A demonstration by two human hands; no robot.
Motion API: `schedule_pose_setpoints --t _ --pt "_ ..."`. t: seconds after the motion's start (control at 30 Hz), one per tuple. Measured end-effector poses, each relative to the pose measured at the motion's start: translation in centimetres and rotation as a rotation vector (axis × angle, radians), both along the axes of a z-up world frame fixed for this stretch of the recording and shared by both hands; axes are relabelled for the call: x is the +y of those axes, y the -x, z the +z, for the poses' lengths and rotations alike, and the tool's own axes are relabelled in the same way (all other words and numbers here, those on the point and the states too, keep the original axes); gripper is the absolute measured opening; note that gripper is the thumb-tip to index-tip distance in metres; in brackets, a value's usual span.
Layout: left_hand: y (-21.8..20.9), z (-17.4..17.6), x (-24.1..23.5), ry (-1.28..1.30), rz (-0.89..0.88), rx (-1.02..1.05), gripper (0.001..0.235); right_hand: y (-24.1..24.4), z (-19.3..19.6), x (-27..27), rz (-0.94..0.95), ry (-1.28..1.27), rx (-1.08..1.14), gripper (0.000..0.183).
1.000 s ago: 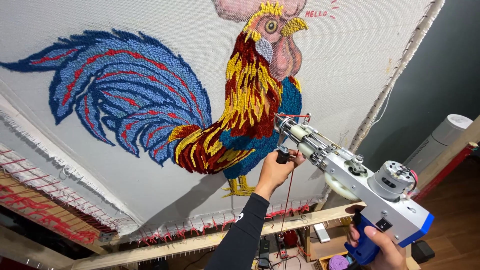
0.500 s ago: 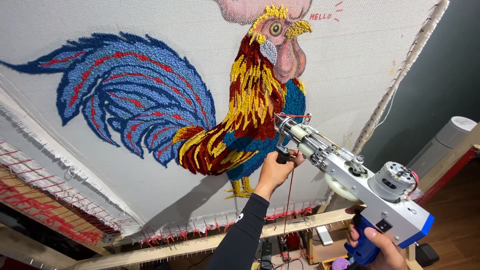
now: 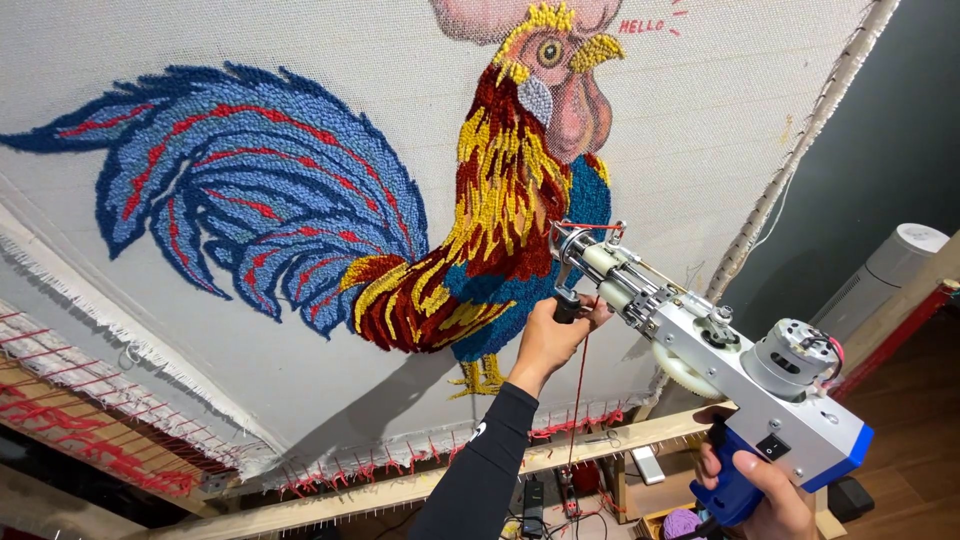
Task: Using a tufting gun to create a colorful rooster design on a rug canvas.
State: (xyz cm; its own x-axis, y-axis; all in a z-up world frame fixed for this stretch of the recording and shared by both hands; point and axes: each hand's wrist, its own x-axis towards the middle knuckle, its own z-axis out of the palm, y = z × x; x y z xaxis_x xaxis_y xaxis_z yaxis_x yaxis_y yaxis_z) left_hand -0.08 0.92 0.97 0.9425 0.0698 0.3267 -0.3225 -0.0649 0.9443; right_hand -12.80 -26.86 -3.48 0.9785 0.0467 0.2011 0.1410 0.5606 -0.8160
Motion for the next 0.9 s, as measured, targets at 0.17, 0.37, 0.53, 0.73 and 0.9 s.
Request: schedule_pose_setpoints --t 0.17,0.37,0.53,0.73,0.9 --pt "0.2 0.5 0.3 0.011 -0.001 0.036 0.031 -0.6 -1.2 -0.5 -0.016 0.001 0.013 0.067" --pt "0.1 -0.1 0.5 0.056 -0.026 0.018 0.032 -0.1 0.3 0.2 -0.02 0.025 -0.024 0.07" --pt "0.3 -1.1 0.5 0.062 -0.022 0.023 0.031 0.3 0.5 0.2 -0.023 0.066 0.031 0.072" --pt "0.6 -3.0 0.7 0.148 -0.054 0.008 0.028 0.6 -0.6 -0.1 0.048 -0.002 0.031 0.073" --pt "0.6 -3.9 1.0 0.323 -0.126 0.03 0.023 0.7 -0.7 0.3 0.045 0.008 -0.036 0.078"
